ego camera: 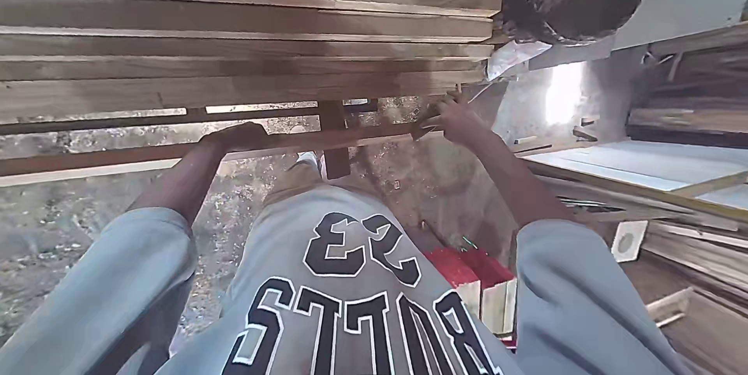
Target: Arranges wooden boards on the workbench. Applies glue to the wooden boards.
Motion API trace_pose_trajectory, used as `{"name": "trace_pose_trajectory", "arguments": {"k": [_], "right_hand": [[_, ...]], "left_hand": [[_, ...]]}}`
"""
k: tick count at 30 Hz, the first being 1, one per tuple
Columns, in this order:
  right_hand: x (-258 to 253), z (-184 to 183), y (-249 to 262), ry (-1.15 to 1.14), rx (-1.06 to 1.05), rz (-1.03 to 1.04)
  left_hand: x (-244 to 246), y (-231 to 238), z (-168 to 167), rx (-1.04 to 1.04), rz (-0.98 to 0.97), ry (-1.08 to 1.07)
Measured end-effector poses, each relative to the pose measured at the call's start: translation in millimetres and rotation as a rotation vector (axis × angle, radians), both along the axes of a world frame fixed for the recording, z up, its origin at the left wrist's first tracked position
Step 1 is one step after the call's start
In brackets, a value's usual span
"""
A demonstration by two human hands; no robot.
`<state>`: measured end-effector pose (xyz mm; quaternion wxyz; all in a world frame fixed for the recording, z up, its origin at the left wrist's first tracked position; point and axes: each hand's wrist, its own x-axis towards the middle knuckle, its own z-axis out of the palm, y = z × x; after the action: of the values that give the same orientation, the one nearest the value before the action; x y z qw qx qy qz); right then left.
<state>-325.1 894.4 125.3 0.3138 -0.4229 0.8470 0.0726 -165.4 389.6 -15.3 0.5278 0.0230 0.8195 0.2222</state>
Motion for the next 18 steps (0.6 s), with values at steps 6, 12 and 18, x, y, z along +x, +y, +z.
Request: {"name": "trace_pose_trajectory", "arguments": {"k": [6, 12, 18], "right_hand": [[-8, -23, -11, 0.039, -0.080, 0.244], [-5, -33, 16, 0.163, -0.044, 0.171], [7, -21, 25, 0.212, 0.155, -0.002]], "left_hand": [[3, 2, 2, -0.027, -0.010, 0.028], [4, 3, -1, -0.061, -0.042, 0.021], [4, 4, -3, -0.088, -0.003, 0.005]]}}
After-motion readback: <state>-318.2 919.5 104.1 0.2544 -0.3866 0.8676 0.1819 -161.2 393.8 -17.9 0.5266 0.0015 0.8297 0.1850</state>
